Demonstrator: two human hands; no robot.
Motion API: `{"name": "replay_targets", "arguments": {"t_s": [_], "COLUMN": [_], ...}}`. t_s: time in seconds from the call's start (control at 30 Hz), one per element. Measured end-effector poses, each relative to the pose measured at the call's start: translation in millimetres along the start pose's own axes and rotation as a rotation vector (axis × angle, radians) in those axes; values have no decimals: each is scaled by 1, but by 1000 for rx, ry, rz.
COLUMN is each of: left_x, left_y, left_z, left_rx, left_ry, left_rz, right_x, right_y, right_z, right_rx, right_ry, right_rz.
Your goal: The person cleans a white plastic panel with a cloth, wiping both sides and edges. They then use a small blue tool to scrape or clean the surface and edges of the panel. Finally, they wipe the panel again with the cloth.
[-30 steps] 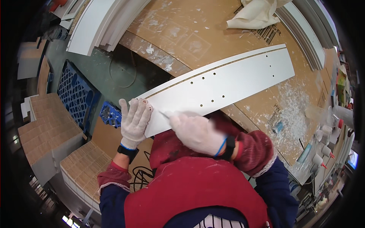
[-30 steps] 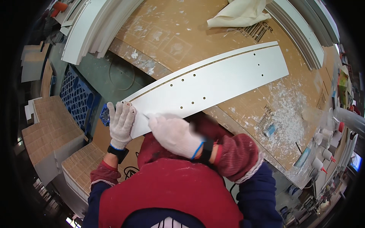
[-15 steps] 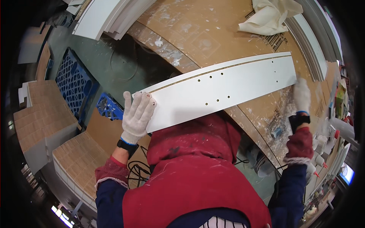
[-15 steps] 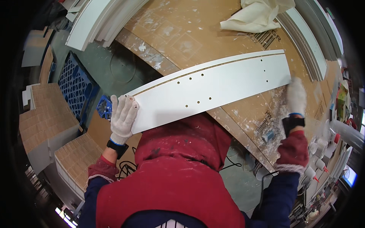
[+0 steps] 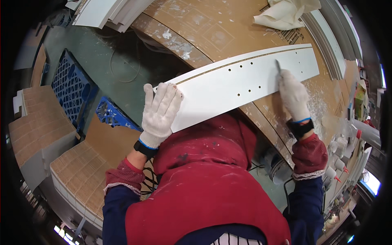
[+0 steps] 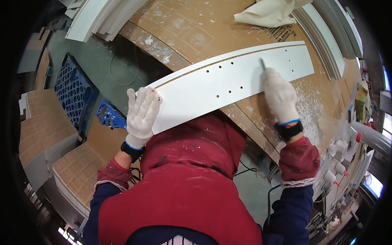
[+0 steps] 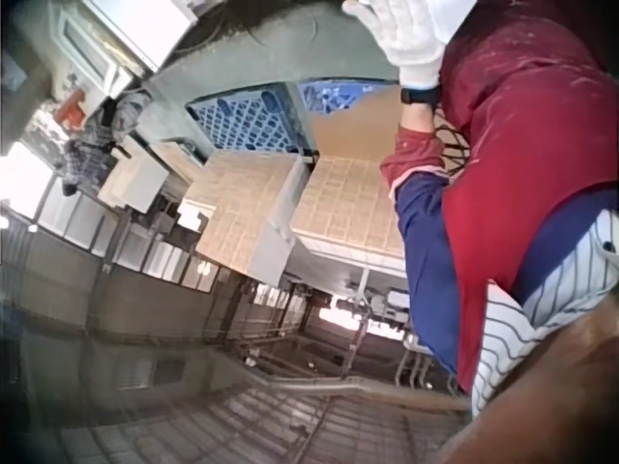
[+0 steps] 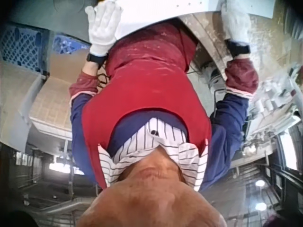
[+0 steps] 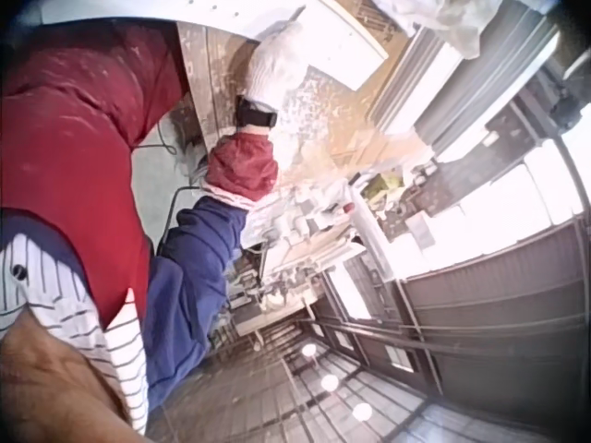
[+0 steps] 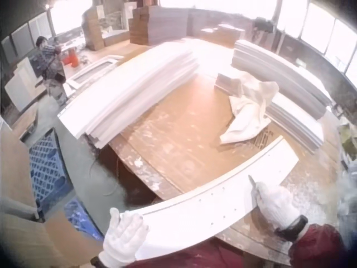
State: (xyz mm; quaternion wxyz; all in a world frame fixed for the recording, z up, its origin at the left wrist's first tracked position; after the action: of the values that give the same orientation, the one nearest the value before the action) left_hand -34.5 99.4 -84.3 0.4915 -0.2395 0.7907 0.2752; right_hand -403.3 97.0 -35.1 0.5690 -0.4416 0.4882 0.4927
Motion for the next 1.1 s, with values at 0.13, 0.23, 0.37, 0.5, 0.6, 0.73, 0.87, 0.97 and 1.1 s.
{"name": "replay_targets", "arguments": {"t_s": [0.13, 0.23, 0.37, 0.5, 0.6, 0.73, 0.87, 0.97, 1.1], "left_x": [7, 13, 16, 11, 14, 16, 13, 12, 12], "left_y": [0, -3, -7, -11, -9, -10, -9, -11, -9], "left_z": [2, 7, 11, 12, 12, 13, 8, 12, 10], "left_rx": [-30, -102, -195, -249, -246, -240, -251, -244, -218], "left_ry": [24, 42, 104, 117, 148, 140, 130, 134, 138], "left_rz": [57, 82, 102, 121, 221, 234, 229, 242, 251], "right_x": [13, 26, 27, 18, -4, 5, 21, -4, -12], "right_y": [-92, -154, -207, -150, -83, -124, -193, -166, -114], "right_z": [28, 57, 87, 77, 38, 62, 94, 67, 13], "right_rx": [-413, -508, -665, -530, -139, -399, -779, -592, -281], "right_ry": [261, 236, -357, 45, 147, 119, -447, -173, 8], "right_rz": [306, 200, -132, 56, -135, -55, -189, -352, -111]}}
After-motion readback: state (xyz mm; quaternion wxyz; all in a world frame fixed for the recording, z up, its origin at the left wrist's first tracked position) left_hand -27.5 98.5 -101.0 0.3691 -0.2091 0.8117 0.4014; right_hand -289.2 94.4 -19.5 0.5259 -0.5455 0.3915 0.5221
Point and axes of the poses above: each hand's wrist, its own z-axis away from the middle knuckle, its own x-axis out of the palm, y = z × x, the point moved 3 cm from there along -z, towards the middle knuckle, and after that the axes turned 5 degrees about -y, right-handed, at the moved point
